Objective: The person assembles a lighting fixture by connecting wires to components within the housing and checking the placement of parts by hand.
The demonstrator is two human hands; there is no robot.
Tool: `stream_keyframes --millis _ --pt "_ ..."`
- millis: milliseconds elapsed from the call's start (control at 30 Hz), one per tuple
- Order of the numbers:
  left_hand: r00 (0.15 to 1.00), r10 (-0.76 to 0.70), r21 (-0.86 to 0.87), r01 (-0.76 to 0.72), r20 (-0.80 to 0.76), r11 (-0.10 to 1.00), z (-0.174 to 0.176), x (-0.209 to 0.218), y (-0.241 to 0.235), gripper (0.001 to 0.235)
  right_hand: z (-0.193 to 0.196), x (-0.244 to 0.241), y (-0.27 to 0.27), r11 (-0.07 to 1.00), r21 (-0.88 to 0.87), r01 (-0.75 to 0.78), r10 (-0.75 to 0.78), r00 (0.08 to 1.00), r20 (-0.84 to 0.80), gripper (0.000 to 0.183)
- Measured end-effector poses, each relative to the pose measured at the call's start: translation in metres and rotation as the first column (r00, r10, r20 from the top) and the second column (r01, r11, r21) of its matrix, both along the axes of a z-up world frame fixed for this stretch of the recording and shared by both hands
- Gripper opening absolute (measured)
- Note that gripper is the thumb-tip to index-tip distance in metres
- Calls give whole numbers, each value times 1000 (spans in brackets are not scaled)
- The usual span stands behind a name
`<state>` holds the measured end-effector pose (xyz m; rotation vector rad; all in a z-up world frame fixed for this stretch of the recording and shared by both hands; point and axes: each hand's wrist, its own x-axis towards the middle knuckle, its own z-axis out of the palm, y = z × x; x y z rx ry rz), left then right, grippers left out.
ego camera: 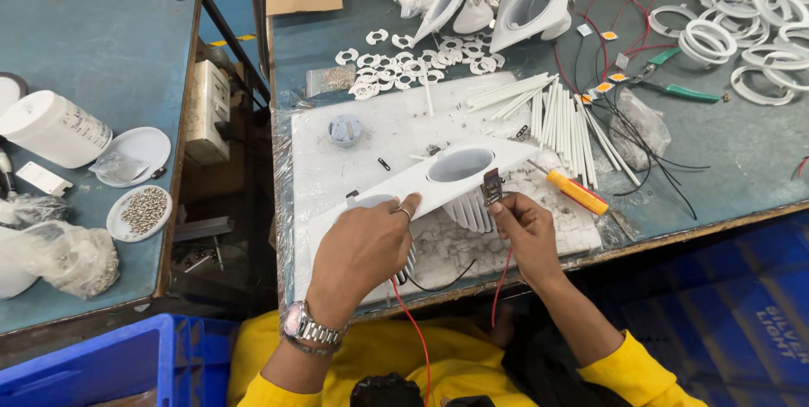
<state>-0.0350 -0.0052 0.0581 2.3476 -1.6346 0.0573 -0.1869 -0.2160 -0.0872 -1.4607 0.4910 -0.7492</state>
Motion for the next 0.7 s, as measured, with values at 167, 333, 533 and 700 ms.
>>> stream_keyframes --millis 167,333,533,700 --pt "1000 -16 -41 17 27 999 -6 0 -1 42 -4 -3 0 1000 19 -11 10 1000 4 16" --pt "1000 -6 -50 6 5 999 -5 -2 -4 40 -11 -8 -8 997 22 -72 71 997 19 19" --pt "998 -30 -43 32 49 999 -4 -1 -6 42 -13 -8 -13 990 73 -119 117 993 27 20" --pt "996 -41 -33 44 78 999 -3 -2 -6 44 -9 -10 -11 984 105 -143 139 989 40 20"
